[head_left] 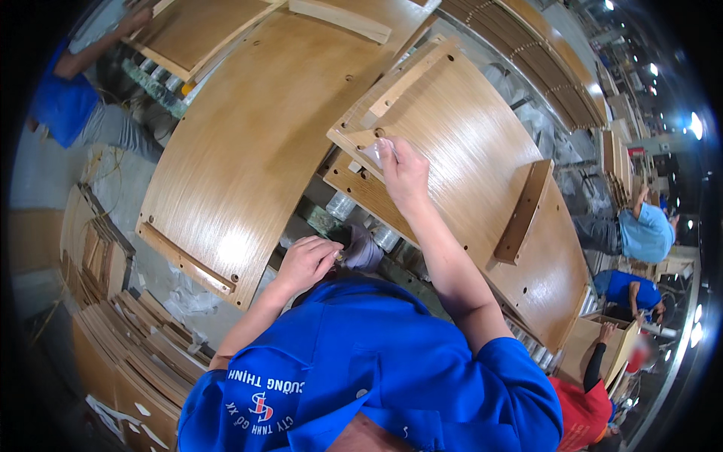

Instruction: The person removes white plastic wrapping from a stack of large, curved wooden panels. They then use a small cloth to wipe the surface of the panels, moving them one by one onto a roller conveyor system. The task involves handling the panels individually and cleaning them before placement.

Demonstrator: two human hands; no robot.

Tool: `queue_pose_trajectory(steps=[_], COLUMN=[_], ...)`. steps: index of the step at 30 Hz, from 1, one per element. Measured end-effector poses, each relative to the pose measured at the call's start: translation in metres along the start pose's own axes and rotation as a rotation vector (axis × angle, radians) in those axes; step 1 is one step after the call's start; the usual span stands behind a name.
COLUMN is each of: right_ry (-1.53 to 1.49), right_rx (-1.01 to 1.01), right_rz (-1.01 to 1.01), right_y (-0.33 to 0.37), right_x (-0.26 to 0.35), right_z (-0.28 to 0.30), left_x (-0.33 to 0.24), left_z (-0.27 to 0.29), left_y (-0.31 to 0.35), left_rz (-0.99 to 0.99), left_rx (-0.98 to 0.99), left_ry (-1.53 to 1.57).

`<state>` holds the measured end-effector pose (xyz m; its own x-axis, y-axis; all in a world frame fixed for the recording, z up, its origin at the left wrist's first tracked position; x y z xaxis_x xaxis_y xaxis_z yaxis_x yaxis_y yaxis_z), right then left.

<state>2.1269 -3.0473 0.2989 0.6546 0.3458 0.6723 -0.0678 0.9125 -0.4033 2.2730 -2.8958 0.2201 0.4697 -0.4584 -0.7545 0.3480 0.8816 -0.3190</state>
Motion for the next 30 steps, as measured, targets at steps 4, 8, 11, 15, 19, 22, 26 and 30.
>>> queue_pose_trajectory(steps=[4,8,11,15,19,22,26,30], right_ry=[-0.001,0.038,0.034,0.008,0.041,0.086,0.128,0.169], right_rx=[-0.027,-0.03,-0.035,-0.072,-0.108,-0.057,-0.19,-0.222], right_rz=[0.005,0.043,0.039,0.011,-0.022,-0.127,-0.189,-0.326], right_y=[-0.003,-0.004,0.002,0.021,0.048,0.073,0.105,0.138], right_x=[0.001,0.004,-0.002,-0.013,-0.033,-0.052,-0.067,-0.079], right_z=[0.0,0.003,0.01,0.031,0.063,0.085,0.127,0.166], left_x=[-0.004,-0.009,-0.012,-0.013,-0.019,-0.023,-0.034,-0.044], left_z=[-0.01,-0.018,-0.022,-0.028,-0.039,-0.048,-0.062,-0.071], left_y=[-0.004,-0.007,-0.008,-0.012,-0.02,-0.03,-0.042,-0.056], left_rz=[-0.018,-0.019,-0.009,-0.009,-0.048,-0.106,-0.132,-0.222], left_rx=[0.052,0.082,0.105,0.146,0.231,0.254,0.314,0.333], left_ry=[0.02,0.031,0.033,0.021,0.016,0.031,0.057,0.025])
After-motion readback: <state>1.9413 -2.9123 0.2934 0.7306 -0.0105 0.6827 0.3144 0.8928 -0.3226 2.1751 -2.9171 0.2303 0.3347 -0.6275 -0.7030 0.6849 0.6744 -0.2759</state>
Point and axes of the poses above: each hand's wrist, its own y-axis away from the middle knuckle, its own z-axis out of the back of the hand, x = y × z, the point moved 6 cm from there along -y, towards the middle knuckle, and after that the axes turned 5 degrees about -z, right-handed, at the moved point
